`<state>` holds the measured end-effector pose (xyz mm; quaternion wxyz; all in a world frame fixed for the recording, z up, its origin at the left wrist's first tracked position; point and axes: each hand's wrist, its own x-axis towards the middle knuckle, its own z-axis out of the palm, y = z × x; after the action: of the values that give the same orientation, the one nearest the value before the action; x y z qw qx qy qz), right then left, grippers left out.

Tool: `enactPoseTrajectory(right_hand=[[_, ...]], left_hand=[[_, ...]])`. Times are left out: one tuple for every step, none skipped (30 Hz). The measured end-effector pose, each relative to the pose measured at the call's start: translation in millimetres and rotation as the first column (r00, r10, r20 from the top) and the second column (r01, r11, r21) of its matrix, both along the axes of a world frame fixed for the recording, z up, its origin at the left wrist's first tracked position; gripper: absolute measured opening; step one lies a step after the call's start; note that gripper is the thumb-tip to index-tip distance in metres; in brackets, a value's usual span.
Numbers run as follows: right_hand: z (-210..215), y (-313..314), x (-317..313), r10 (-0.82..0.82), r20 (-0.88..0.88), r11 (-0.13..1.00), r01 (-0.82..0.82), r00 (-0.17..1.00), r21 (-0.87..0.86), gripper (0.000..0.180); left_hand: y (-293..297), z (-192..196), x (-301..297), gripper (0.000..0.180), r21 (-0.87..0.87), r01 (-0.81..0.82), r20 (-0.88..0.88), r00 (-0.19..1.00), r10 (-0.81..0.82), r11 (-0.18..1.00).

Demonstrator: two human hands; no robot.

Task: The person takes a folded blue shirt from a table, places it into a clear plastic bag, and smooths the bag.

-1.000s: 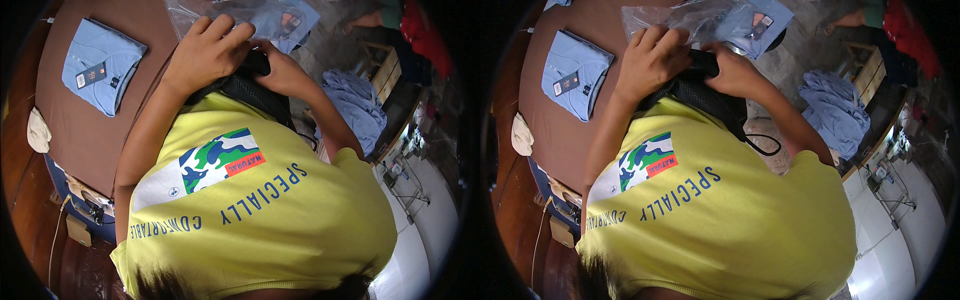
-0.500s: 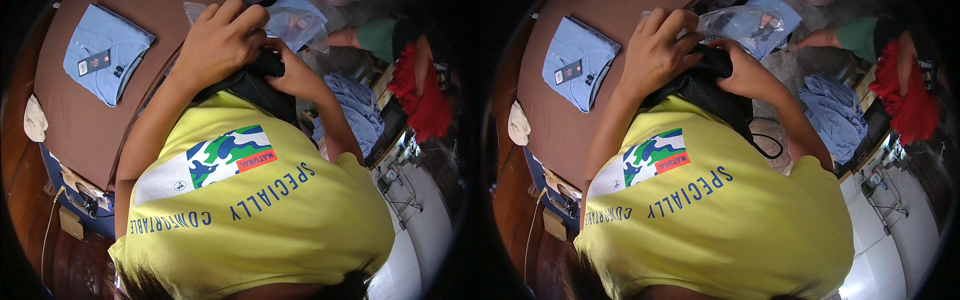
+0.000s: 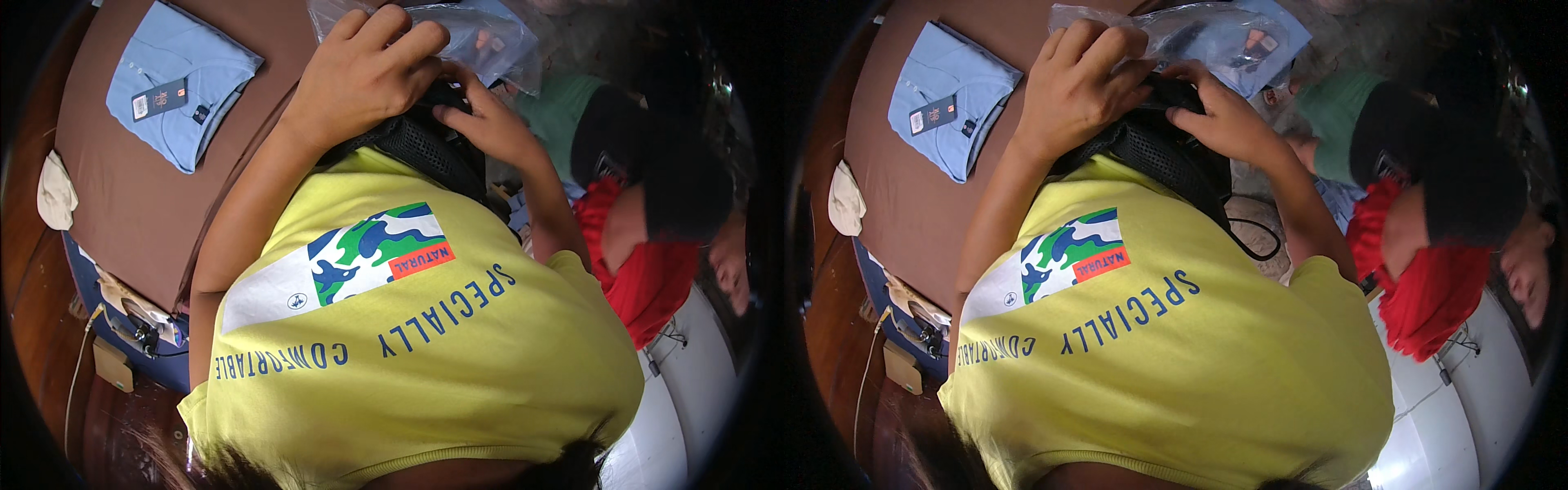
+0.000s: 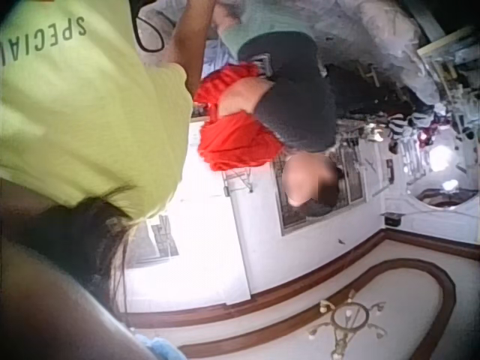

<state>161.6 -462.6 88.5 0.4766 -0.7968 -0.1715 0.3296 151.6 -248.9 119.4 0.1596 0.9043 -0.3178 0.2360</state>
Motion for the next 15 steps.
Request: enactPoseTrajectory(right_hand=[[-1, 2, 0, -0.018, -0.027, 1.0, 0.018, 0.999, 0.015, 0.051], [-1, 3, 1, -0.035, -0.055, 0.999, 0.036, 0.998, 0.03, 0.05], [-1, 4, 1, -0.048, -0.051, 0.999, 0.049, 0.998, 0.022, 0.051], [0, 5, 0, -0.061, -0.048, 0.998, 0.062, 0.997, 0.013, 0.051], [1, 5, -1, -0.075, -0.045, 0.997, 0.075, 0.996, 0.005, 0.052], [1, 4, -2, -0.062, -0.037, 0.998, 0.063, 0.997, 0.028, 0.053], [1, 3, -2, -0.053, -0.028, 0.997, 0.054, 0.998, 0.049, 0.054], [2, 1, -3, -0.044, -0.019, 0.997, 0.045, 0.999, 0.069, 0.054], [3, 1, -3, -0.034, 0.009, 0.996, 0.033, 0.999, 0.083, 0.055], [3, 1, -2, -0.022, 0.035, 0.995, 0.019, 0.999, 0.097, 0.056], [3, 1, -2, -0.011, 0.062, 0.994, 0.004, 0.998, 0.112, 0.057], [3, 1, -2, -0.018, 0.036, 0.993, 0.014, 0.999, 0.117, 0.057], [3, 2, -2, -0.026, 0.01, 0.992, 0.025, 1.0, 0.12, 0.057], [3, 3, -2, -0.034, -0.016, 0.992, 0.036, 0.999, 0.123, 0.057], [4, 4, -3, -0.038, -0.024, 0.993, 0.041, 0.999, 0.112, 0.057]], left_hand=[[2, 0, 0, 0.031, 0.002, 0.002, 0.011, 1.0, -0.002, 1.0], [3, -1, 0, 0.031, 0.005, 0.003, 0.021, 1.0, -0.003, 1.0], [5, -2, -1, 0.031, 0.007, 0.005, 0.032, 0.999, -0.005, 1.0], [5, -4, -1, 0.031, 0.002, 0.004, 0.056, 0.998, -0.004, 1.0], [6, -6, -2, 0.032, -0.003, 0.003, 0.081, 0.997, -0.003, 1.0], [7, -7, -2, 0.032, -0.008, 0.003, 0.105, 0.994, -0.002, 1.0], [8, -9, -3, 0.032, -0.01, 0.004, 0.123, 0.992, -0.003, 1.0], [9, -10, -3, 0.032, -0.012, 0.006, 0.141, 0.99, -0.004, 1.0], [10, -10, -3, 0.031, -0.014, 0.008, 0.159, 0.987, -0.006, 1.0], [11, -10, -4, 0.032, -0.012, 0.004, 0.16, 0.987, -0.002, 1.0], [12, -9, -5, 0.032, -0.011, 0.0, 0.16, 0.987, 0.002, 1.0], [14, -8, -6, 0.032, -0.009, -0.004, 0.161, 0.987, 0.006, 1.0], [15, -7, -7, 0.032, -0.009, -0.003, 0.156, 0.988, 0.004, 1.0], [15, -6, -8, 0.033, -0.009, -0.001, 0.151, 0.988, 0.003, 1.0], [16, -6, -8, 0.033, -0.01, 0.001, 0.147, 0.989, 0.001, 1.0]])
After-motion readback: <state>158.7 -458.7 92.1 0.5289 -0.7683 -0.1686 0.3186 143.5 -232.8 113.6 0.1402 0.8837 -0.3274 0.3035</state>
